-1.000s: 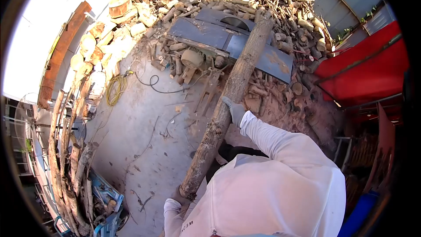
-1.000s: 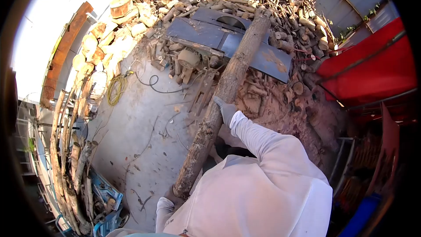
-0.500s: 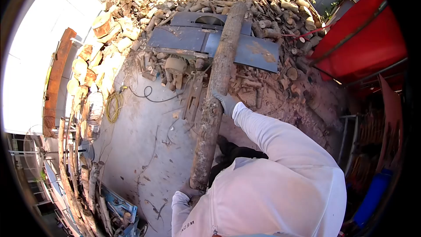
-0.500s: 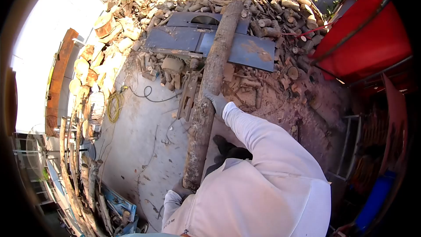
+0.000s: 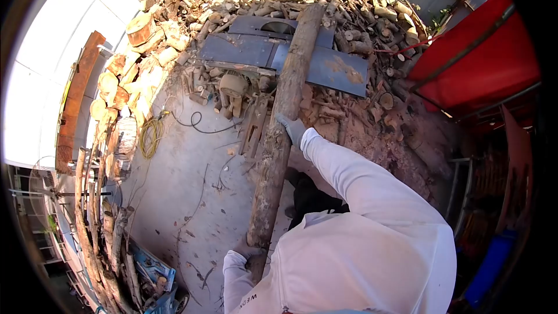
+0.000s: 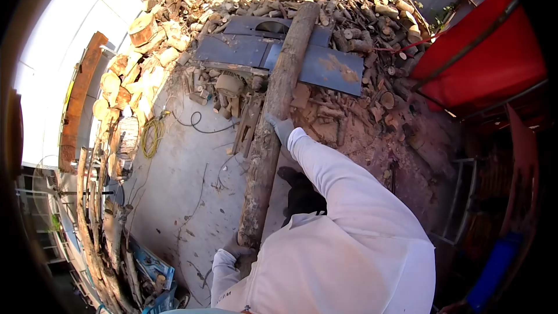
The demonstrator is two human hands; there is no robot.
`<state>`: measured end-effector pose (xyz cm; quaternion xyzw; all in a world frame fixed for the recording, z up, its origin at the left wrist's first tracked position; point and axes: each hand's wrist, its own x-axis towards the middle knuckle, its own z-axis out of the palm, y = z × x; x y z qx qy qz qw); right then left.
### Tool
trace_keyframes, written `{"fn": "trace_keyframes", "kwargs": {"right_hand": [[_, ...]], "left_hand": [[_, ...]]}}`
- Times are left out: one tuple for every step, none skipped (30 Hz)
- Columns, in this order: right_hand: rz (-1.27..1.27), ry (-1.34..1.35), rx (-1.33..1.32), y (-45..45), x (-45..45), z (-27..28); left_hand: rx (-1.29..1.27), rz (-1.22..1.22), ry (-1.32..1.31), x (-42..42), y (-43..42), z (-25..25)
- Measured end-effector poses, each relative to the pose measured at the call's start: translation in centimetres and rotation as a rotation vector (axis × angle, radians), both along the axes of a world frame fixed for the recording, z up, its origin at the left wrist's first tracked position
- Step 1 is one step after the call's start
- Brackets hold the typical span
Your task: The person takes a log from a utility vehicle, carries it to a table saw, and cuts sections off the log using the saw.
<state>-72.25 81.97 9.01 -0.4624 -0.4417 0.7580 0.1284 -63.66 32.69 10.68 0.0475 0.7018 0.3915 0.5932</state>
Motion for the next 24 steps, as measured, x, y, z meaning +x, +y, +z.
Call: {"fn": "trace_keyframes", "kwargs": {"right_hand": [[0.002,-0.003,0.001,-0.2,-0.1,-1.7],[0.006,-0.045,0.031,-0.4,-0.5,-3.1],[0.008,-0.082,0.069,0.1,-1.5,-3.8],[0.01,-0.085,0.068,0.1,-1.7,-2.9],[0.022,-0.065,0.038,-0.1,-1.6,-2.1],[0.035,-0.046,0.005,-0.3,-1.5,-0.8],[0.036,-0.05,-0.001,-0.6,-1.5,0.5],[0.019,-0.11,0.017,-0.8,-1.8,2.1],[0.002,-0.171,0.035,-0.9,-2.0,2.8],[0.005,-0.173,0.032,-0.8,-2.2,2.0],[-0.006,-0.154,-0.02,-0.8,-2.5,0.7],[-0.018,-0.133,-0.071,-0.7,-2.9,-0.5],[-0.016,-0.133,-0.069,-0.6,-3.2,-1.3],[-0.015,-0.119,-0.07,-0.6,-3.4,-2.2],[-0.015,-0.107,-0.072,-0.7,-3.5,-2.7],[-0.014,-0.109,-0.073,-0.7,-3.6,-3.2],[-0.008,-0.078,-0.075,-0.7,-3.7,-3.7],[-0.003,-0.046,-0.079,-0.7,-3.8,-3.5],[-0.002,-0.046,-0.079,-0.6,-3.8,-3.3],[0.017,-0.057,-0.091,-0.5,-3.7,-3.1],[0.036,-0.068,-0.102,-0.4,-3.6,-2.6],[0.035,-0.066,-0.102,-0.5,-3.7,-2.4],[0.026,-0.116,-0.095,-0.6,-3.9,-2.1],[0.02,-0.14,-0.09,-0.7,-4.0,-2.1]], "left_hand": [[0.03,0.032,-0.031,0.1,0.2,0.2],[0.032,0.035,-0.031,0.0,0.2,0.2],[0.056,0.039,-0.012,-0.5,0.0,-0.5],[0.07,0.043,-0.001,-0.6,-0.7,-1.1],[0.067,0.044,-0.007,-0.9,-1.3,-1.9],[0.066,0.05,-0.066,-1.2,-1.9,-2.6],[0.064,0.057,-0.123,-1.3,-2.2,-2.6],[0.061,0.057,-0.124,-1.5,-2.5,-2.7],[0.059,0.092,-0.096,-1.6,-2.6,-2.6],[0.057,0.129,-0.068,-1.5,-2.8,-2.6],[0.057,0.132,-0.07,-1.6,-3.0,-2.6],[0.059,0.121,-0.057,-1.8,-3.3,-2.9],[0.061,0.108,-0.043,-2.1,-3.2,-2.8],[0.062,0.108,-0.043,-2.3,-3.1,-2.9],[0.067,0.098,-0.074,-2.3,-3.1,-2.6],[0.071,0.088,-0.105,-2.4,-2.9,-2.4],[0.07,0.089,-0.105,-2.3,-2.8,-2.2],[0.057,0.125,-0.118,-2.1,-2.8,-2.2],[0.045,0.161,-0.131,-1.9,-2.9,-2.3],[0.045,0.161,-0.13,-1.7,-2.9,-2.4],[0.097,0.197,-0.15,-1.5,-3.1,-2.9],[0.149,0.231,-0.172,-1.3,-3.3,-3.5],[0.169,0.243,-0.174,-1.1,-3.6,-3.9],[0.182,0.242,-0.174,-1.2,-3.7,-4.2]]}}
